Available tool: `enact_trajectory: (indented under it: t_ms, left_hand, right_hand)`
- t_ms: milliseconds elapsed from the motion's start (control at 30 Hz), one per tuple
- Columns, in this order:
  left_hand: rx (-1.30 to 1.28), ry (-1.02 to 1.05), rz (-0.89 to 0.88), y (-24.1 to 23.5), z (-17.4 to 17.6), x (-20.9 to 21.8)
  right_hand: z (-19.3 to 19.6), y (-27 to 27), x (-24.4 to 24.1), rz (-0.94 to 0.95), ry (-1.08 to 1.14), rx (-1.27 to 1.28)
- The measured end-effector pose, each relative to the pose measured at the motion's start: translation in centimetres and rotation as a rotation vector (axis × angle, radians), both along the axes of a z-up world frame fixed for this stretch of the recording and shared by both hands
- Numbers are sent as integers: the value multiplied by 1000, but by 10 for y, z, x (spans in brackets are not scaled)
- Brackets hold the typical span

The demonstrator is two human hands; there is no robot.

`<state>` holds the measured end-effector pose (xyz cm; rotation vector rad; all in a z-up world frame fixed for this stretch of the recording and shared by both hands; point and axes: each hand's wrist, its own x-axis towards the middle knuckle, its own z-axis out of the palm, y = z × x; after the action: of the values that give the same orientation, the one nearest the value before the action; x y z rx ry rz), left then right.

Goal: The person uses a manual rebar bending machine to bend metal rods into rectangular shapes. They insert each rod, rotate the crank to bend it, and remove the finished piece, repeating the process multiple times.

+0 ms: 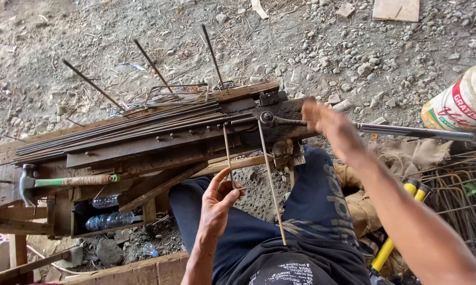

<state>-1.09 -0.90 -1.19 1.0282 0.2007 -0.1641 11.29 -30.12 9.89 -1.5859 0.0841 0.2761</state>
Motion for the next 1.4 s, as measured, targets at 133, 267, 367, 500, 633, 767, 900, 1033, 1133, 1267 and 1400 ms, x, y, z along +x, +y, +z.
enact_trajectory:
  t_ms: [133,267,367,500,633,767,900,1033,1133,1267,1400]
  left_hand:
    - [56,-69,2,-2,7,1]
    - [83,-253,93,-9,35,25]
    - [230,-321,70,-16,74,49]
    - [290,-378,98,-12,85,84]
    - [483,-462,134,-8,95,108]
    - [746,-657,204,-2,136,123]
    - [1084,-884,146,1,153,92]
    - [1138,-628,74,18,101,50]
    - [709,-242,138,48,42,40]
    - [406,-42,62,53,27,36]
    - [617,-42,167,52,28,69]
  right_hand:
    - [5,21,-70,481,-119,-431]
    - [-29,37,-88,572,-359,-152]
    - [-34,40,-54,296,-640,-241]
    - [43,53,-16,343,-877,-537]
    - [40,58,20,309,-923,-619]
    - [93,67,32,182,-932,-539]
    - [105,49,15,138,-751,-332]
    - [11,34,-4,-147,-379,125]
    - [-72,27,-4,-249,-149,376]
    - [-98,49,4,-237,-75,516]
    - [-101,68,30,-229,-50,568]
